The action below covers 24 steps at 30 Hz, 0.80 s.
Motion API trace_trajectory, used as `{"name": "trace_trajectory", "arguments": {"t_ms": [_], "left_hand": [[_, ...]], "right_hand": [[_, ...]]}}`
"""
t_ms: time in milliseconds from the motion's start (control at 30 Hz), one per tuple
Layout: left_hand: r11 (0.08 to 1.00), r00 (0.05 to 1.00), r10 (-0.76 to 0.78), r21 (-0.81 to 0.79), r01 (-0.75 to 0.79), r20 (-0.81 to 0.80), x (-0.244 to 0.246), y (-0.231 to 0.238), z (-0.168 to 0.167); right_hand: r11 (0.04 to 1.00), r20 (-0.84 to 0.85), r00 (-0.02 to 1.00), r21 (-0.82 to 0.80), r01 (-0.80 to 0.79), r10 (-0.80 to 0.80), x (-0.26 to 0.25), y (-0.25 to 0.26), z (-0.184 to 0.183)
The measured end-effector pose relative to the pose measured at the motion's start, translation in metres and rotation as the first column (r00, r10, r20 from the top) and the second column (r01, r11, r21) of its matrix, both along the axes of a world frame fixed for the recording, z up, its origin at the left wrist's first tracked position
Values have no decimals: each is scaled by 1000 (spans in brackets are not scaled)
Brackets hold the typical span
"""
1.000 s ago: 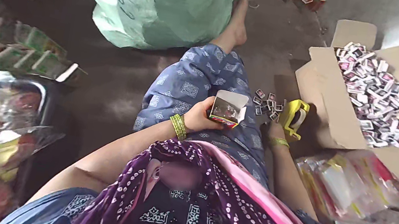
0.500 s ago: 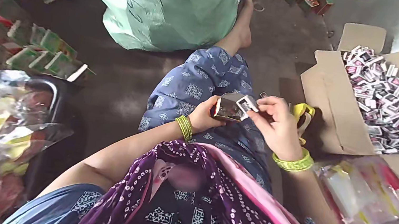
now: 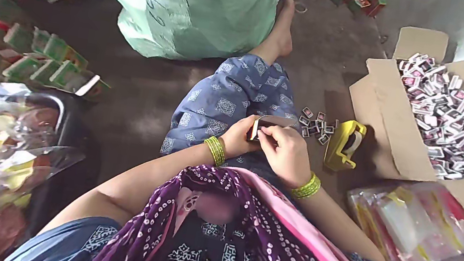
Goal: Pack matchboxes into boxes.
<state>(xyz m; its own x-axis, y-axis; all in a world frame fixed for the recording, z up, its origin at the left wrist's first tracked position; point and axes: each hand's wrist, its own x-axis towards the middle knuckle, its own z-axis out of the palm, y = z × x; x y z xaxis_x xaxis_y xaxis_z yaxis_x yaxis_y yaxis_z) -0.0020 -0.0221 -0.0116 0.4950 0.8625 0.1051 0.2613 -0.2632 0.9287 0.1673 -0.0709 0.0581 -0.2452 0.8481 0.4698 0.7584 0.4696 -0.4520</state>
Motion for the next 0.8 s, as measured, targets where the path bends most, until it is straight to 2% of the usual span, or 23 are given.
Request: {"name": "trace_trajectory", "arguments": {"t_ms": [133,200,300,367,500,667,800], "left_hand": [[1000,999,7,-3,-8,-34,0,0,0],[999,999,16,-34,-17,-51,0,1,1],[997,998,13,-72,-18,-67,0,1,1],[996,997,0,-94,-8,-79,1,2,3],[996,994,-27,-83,19,-103,0,1,5],[997,994,-26,-68,19,-107,4,2,8],[999,999,-27,-45,25,-44,2,0,9]], "right_hand": [[989,232,962,-20,-145,146,-6,-4,-1],[989,363,920,-59,-134,146,-8,-3,0],[987,459,876,-124,-103,149,-6,5,1],[980,460,866,-127,-155,197,0,9,1],[944,434,846,-36,-328,310,6,10,-6],[942,406,854,-69,-327,326,8,13,-7],[930,363,856,-119,-349,368,14,16,-1]]}}
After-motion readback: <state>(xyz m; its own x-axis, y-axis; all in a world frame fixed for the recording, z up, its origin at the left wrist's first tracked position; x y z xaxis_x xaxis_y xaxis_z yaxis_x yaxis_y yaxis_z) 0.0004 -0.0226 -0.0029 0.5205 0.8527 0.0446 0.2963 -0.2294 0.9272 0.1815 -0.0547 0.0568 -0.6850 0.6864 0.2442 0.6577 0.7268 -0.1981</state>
